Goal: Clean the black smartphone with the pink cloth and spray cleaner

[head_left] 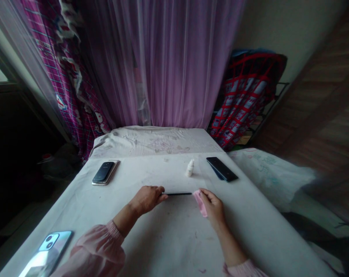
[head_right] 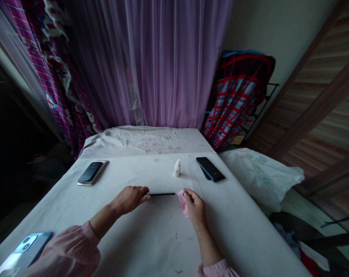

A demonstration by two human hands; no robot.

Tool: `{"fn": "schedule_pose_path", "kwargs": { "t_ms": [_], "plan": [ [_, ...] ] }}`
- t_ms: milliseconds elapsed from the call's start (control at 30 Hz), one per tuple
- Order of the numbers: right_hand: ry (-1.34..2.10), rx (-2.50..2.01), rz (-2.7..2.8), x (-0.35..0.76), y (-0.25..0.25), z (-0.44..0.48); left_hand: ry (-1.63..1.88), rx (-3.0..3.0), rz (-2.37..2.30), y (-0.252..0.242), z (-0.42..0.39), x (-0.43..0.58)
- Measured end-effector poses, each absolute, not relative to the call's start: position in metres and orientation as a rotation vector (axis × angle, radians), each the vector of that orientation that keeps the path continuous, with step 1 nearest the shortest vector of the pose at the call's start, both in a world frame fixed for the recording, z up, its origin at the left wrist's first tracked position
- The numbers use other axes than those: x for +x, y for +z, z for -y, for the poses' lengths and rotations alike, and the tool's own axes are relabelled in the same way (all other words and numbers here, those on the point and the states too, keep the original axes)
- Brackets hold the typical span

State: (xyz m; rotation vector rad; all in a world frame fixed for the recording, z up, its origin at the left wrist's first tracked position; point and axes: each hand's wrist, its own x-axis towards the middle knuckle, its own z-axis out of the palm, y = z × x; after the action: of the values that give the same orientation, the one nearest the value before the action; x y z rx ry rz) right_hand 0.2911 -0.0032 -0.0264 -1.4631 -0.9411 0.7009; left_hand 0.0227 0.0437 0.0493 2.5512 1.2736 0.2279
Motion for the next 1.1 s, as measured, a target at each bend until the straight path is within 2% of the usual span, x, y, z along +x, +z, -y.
{"fn": "schedule_pose_path", "kwargs": {
  "t_ms": [333, 600, 867, 1100],
  "plan": [
    [0.672, -1.435, 1.091, 0.275, -0.018, 0.002, 0.323, 2.255, -1.573, 0.03, -0.022, 0.024],
    [0.388, -1.419, 1.528, 0.229, -0.003, -0.04, 0.498, 2.415, -1.745, 0.006, 0.017, 0.022],
    [0.043, -1.59, 1.943, 0.223, -0.011, -0.046, 0.645, 2.545, -1.669, -0.023, 0.032, 0.012],
    [0.085, -1.389, 2.046, 0.205, -0.012, -0.037, 0.659, 2.477, -1.646, -0.019, 0.031, 0.014]
  ]
}}
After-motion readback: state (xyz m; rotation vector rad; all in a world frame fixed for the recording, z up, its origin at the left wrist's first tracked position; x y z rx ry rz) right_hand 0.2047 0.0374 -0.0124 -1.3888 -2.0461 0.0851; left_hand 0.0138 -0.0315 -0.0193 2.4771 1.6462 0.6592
